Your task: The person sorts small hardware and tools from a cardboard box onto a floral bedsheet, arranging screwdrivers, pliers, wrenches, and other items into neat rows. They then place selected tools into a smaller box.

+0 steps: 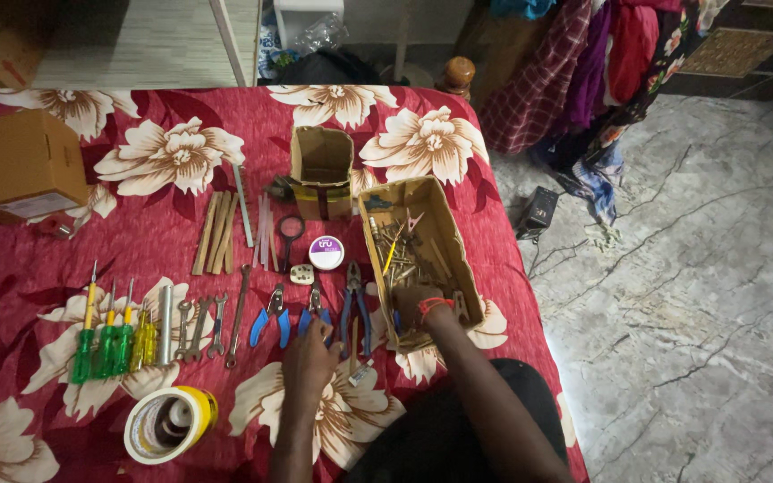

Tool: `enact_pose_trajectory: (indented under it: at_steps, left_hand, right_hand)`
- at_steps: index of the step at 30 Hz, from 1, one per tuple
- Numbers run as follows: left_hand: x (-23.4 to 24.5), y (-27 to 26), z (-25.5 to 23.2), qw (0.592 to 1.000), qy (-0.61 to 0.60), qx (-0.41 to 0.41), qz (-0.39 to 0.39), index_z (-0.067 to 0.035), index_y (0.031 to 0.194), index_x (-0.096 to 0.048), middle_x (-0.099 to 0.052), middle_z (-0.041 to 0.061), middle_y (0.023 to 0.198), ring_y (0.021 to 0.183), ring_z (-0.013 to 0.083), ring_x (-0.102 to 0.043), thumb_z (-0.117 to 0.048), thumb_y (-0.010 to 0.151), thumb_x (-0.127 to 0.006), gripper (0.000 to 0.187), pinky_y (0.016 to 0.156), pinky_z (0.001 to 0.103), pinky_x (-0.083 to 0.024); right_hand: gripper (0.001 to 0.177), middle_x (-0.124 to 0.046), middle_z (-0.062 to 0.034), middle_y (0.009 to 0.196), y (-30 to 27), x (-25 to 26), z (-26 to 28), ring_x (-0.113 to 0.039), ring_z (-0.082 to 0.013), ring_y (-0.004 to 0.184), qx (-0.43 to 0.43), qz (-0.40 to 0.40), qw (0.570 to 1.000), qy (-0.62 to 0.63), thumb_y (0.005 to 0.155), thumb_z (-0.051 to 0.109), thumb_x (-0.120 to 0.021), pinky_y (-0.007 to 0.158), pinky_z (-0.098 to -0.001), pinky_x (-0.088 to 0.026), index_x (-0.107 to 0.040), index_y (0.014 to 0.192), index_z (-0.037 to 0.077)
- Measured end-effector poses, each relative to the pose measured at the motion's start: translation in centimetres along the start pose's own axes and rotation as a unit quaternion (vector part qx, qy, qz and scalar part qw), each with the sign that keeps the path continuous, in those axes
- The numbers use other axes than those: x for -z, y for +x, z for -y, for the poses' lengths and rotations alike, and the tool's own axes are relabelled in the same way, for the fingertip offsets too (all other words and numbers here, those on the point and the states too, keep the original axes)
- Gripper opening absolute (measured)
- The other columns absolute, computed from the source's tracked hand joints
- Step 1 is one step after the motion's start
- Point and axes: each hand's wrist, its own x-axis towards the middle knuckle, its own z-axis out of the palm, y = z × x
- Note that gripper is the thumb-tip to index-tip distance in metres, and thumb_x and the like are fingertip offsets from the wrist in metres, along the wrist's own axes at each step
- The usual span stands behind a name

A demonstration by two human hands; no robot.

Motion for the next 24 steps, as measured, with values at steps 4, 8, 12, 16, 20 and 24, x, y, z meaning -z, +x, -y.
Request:
enact_pose_trajectory:
  at_steps: [4,8,12,16,20,24]
  left_hand:
    - [-1.0,-0.3,-0.4,0.998,0.049,0.006,-0.031,-0.014,0.109,-0.067,-0.075,0.011,0.106,0.097,0.0378,-0.071,-0.026,0.082,-0.075,0.03,0.081,0.051,-0.056]
    - [-1.4,-0.4,-0.7,0.996,0.086,0.008,-0.034,-0.016,0.106,-0.068,-0.075,0.012,0.101,0.094,0.0382,-0.071,-0.031,0.093,-0.07,0.019,0.08,0.052,-0.056]
    - [-1.6,-0.4,-1.0,0.998,0.054,0.025,-0.036,-0.017,0.114,-0.067,-0.075,0.013,0.099,0.093,0.039,-0.071,-0.03,0.091,-0.068,0.026,0.077,0.053,-0.056]
    - [-2.3,-0.4,-0.7,0.998,0.026,0.013,-0.058,-0.014,0.109,-0.069,-0.076,0.014,0.099,0.095,0.0377,-0.071,-0.033,0.089,-0.07,0.028,0.078,0.051,-0.057]
    - [-2.3,-0.1,-0.4,0.998,0.015,0.038,-0.046,-0.011,0.11,-0.069,-0.076,0.013,0.102,0.097,0.038,-0.07,-0.036,0.087,-0.072,0.034,0.081,0.052,-0.056]
    - [-1.3,0.1,-0.7,0.998,0.012,0.06,0.007,-0.015,0.112,-0.071,-0.076,0.013,0.107,0.101,0.0391,-0.07,-0.037,0.09,-0.068,0.031,0.085,0.052,-0.056]
  right_hand:
    - [0.043,-0.075,-0.019,0.108,0.6,-1.4,-0.5,-0.073,-0.036,0.101,0.015,0.038,0.999,-0.013,0.077,0.029,-0.077,0.083,-0.0481,-0.058,-0.068,0.114,0.009]
    - [0.044,-0.075,-0.0181,0.109,1.2,-1.9,-0.7,-0.074,-0.0346,0.1,0.019,0.044,0.998,0.041,0.074,0.025,-0.077,0.082,-0.0458,-0.059,-0.069,0.114,0.009]
    - [0.05,-0.074,-0.0184,0.11,0.8,-0.6,-0.3,-0.072,-0.035,0.1,0.044,0.067,0.995,0.066,0.072,0.025,-0.08,0.085,-0.0445,-0.058,-0.066,0.118,0.01]
    - [0.038,-0.076,-0.0152,0.108,-1.5,2.5,-0.2,-0.074,-0.0307,0.099,0.022,0.05,0.99,0.132,0.079,0.026,-0.073,0.086,-0.0425,-0.057,-0.07,0.114,0.011]
    - [0.053,-0.07,-0.0144,0.114,-3.8,7.3,-0.3,-0.068,-0.0302,0.102,0.08,-0.007,0.977,0.198,0.08,0.03,-0.079,0.088,-0.0418,-0.054,-0.061,0.125,0.009]
    - [0.041,-0.071,-0.0115,0.107,-6.4,10.3,0.5,-0.069,-0.0272,0.099,0.137,-0.018,0.974,0.18,0.085,0.036,-0.08,0.087,-0.0391,-0.056,-0.066,0.111,0.007]
